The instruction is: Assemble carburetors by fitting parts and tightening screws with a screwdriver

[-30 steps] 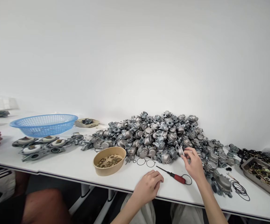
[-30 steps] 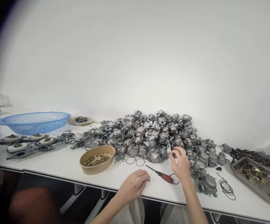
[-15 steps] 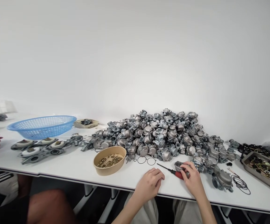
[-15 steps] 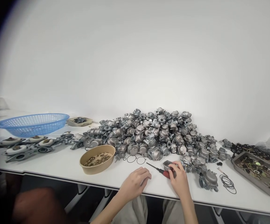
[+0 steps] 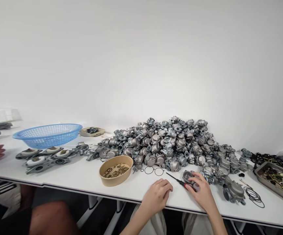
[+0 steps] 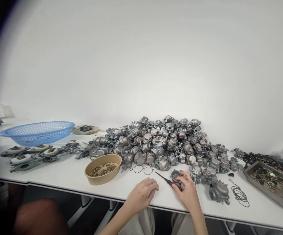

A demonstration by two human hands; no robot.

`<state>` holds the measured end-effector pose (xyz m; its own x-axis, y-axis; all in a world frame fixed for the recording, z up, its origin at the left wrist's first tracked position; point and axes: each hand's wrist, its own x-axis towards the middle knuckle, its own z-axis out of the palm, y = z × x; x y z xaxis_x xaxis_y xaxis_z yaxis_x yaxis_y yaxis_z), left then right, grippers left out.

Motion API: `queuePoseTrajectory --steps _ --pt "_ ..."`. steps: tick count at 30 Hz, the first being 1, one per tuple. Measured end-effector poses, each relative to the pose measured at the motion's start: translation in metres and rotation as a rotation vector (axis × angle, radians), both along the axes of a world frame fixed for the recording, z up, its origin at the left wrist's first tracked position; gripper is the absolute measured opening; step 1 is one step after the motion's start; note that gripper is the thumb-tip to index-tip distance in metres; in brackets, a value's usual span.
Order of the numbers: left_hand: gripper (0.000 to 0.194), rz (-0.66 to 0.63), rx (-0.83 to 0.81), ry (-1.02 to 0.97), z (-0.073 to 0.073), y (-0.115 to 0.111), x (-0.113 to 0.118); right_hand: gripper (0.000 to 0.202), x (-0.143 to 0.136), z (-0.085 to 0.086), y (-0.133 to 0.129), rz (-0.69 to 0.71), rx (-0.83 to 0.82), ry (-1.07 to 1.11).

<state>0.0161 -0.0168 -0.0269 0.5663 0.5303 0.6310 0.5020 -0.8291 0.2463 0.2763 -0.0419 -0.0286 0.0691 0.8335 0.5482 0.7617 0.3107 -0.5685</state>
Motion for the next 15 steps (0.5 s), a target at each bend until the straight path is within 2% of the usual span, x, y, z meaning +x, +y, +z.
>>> queuePoseTrajectory --steps 6,15 --pt "0.025 0.0 -0.005 -0.003 -0.0008 0.0004 0.0001 0.031 -0.0029 0.0034 -0.003 0.014 -0.066 -0.036" --pt "0.023 0.001 -0.008 -0.001 -0.0006 0.0004 -0.0005 0.029 -0.004 0.0055 -0.0056 0.039 -0.108 -0.078"
